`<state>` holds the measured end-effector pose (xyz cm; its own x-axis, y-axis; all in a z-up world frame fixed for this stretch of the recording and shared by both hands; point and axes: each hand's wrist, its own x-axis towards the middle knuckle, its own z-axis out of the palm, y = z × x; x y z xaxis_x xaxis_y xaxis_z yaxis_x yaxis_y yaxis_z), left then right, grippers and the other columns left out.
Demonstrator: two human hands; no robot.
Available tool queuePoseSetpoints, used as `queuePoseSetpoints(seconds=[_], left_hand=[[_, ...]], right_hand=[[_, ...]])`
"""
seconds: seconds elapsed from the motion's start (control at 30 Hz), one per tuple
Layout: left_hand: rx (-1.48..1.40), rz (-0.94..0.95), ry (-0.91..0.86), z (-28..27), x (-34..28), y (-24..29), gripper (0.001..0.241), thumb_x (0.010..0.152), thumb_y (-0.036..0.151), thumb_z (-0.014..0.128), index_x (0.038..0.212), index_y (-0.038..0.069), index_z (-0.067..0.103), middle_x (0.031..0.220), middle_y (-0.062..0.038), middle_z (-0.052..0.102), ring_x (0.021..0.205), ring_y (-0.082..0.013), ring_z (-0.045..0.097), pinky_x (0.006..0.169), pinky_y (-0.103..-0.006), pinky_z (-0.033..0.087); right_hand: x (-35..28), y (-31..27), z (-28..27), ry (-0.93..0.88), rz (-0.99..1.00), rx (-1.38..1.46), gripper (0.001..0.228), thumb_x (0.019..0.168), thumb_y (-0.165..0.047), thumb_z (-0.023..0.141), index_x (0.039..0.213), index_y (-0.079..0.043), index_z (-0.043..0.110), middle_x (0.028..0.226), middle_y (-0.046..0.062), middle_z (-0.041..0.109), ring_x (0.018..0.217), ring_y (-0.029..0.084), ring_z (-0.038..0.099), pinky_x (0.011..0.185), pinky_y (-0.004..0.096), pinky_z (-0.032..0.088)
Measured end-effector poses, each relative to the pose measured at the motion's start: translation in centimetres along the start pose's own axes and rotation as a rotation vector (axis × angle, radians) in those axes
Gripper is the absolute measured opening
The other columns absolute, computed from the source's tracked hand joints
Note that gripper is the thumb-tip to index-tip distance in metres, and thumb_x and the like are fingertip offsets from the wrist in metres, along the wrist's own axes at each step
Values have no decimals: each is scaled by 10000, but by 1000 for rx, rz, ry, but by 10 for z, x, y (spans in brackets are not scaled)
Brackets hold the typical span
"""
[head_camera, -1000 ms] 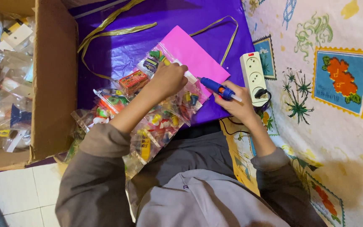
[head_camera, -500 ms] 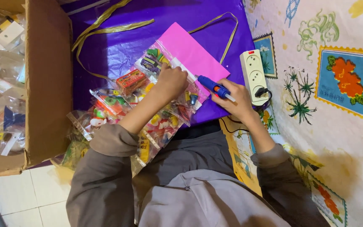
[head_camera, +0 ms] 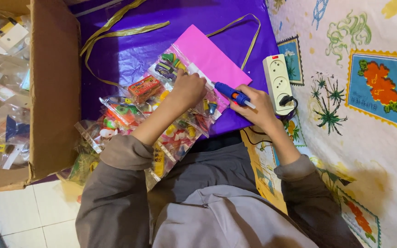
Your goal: Sealing small plastic bags of toys onto a cardboard display sheet using a hot glue gun.
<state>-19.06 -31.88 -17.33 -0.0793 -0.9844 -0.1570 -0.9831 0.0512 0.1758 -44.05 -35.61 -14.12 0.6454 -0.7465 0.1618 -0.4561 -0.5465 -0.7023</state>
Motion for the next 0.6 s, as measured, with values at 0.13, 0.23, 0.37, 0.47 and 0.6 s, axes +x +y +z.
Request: queuePoseSetpoints(seconds=[0.13,0.23,0.37,0.47,0.6], left_hand=[[24,14,-8,-3,-2,0,269,899,263,634,1064,108,778,991,-142,772,904,-385,758,859,-473,335],[20,4,-6,-1,-1,0,258,899,260,643,1059,112,781,986,-138,772,899,-376,761,852,-467,337],[23,14,-28,-1,-2,-1,275,902,276,623,1069,119,775,1003,-132,772,909,-378,760,861,-469,325],[22,14,-11,-2,-3,0,272,899,266,624,1069,117,775,999,-137,770,905,-382,759,856,-469,321],[30,8,-16,0,-1,-1,275,899,268,623,1071,116,775,1004,-139,770,910,-389,756,847,-467,323]], right_hand=[[2,2,2,-2,-4,-7,274,850,-246,865,1009,-114,685,826,160,723,799,391,729,686,421,551],[2,-1,0,-7,1,-15,269,855,-241,858,1013,-111,684,828,166,723,800,394,730,686,425,549],[0,-4,-2,-20,18,-16,265,859,-255,859,1002,-112,687,810,162,721,775,383,730,675,411,545],[-3,-6,-5,-19,23,-29,264,867,-265,858,999,-114,686,809,155,724,772,372,732,675,397,547],[-6,-7,-5,4,32,-42,285,861,-292,869,1000,-126,684,812,148,723,777,361,734,672,387,547]])
